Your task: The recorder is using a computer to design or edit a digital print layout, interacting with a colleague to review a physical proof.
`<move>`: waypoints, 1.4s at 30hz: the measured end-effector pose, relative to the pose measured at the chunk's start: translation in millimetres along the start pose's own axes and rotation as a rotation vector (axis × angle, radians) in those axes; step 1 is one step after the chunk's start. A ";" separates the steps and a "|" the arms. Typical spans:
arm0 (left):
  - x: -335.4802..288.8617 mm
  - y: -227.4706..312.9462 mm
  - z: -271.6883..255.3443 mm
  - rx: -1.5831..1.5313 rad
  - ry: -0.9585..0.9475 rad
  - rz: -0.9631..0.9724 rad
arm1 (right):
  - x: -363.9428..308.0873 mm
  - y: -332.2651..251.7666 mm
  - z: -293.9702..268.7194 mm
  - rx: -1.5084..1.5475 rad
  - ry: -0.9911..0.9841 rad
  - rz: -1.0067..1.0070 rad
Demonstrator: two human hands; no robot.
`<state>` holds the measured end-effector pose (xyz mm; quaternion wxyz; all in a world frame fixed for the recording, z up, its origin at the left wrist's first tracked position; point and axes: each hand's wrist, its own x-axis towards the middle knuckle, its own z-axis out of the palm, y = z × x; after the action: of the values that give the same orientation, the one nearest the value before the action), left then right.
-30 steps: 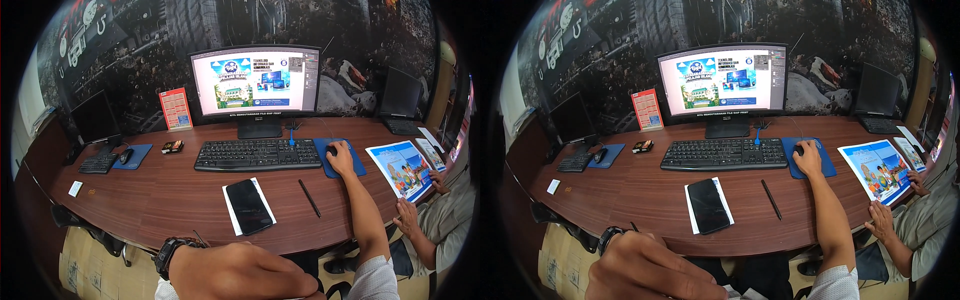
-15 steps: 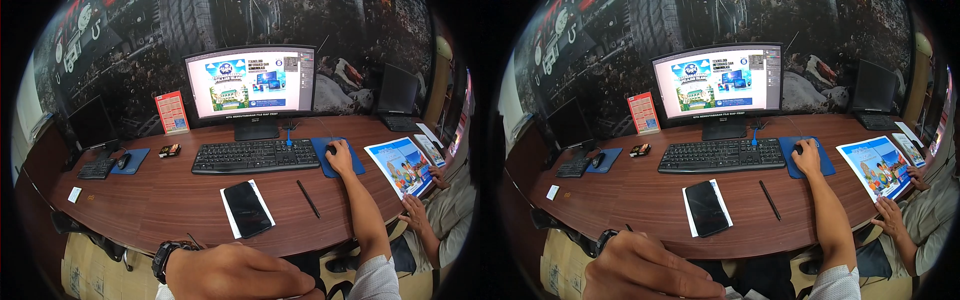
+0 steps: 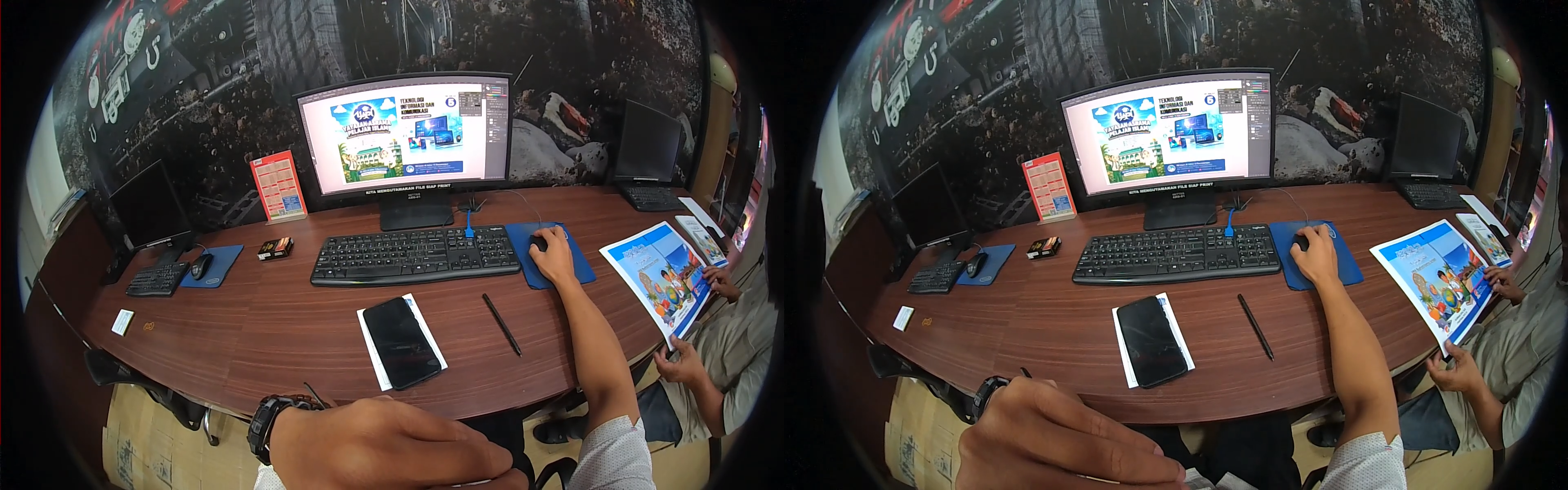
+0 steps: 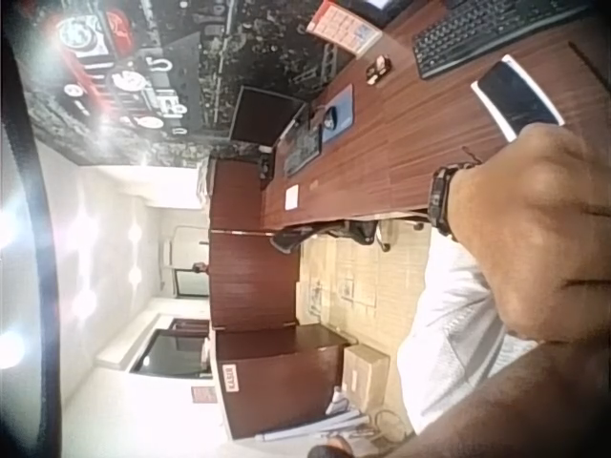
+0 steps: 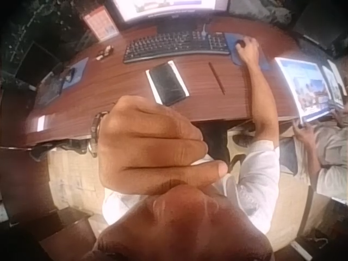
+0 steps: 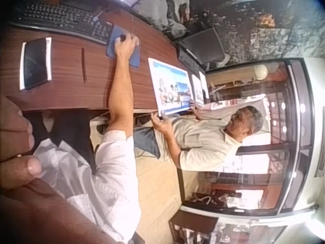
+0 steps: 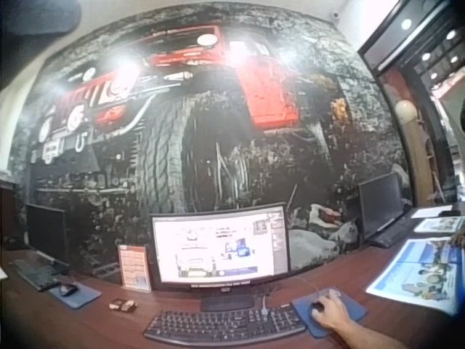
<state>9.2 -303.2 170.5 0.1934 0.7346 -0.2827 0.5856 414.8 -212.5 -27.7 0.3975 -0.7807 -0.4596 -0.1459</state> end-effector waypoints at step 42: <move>0.2 -0.9 -2.5 0.063 0.015 0.057 | 0.6 0.6 -1.7 -0.016 -0.039 0.023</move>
<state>8.0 -301.1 171.4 0.1552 0.7276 -0.2835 0.6051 415.8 -213.5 -26.5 0.3836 -0.7919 -0.4571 -0.1298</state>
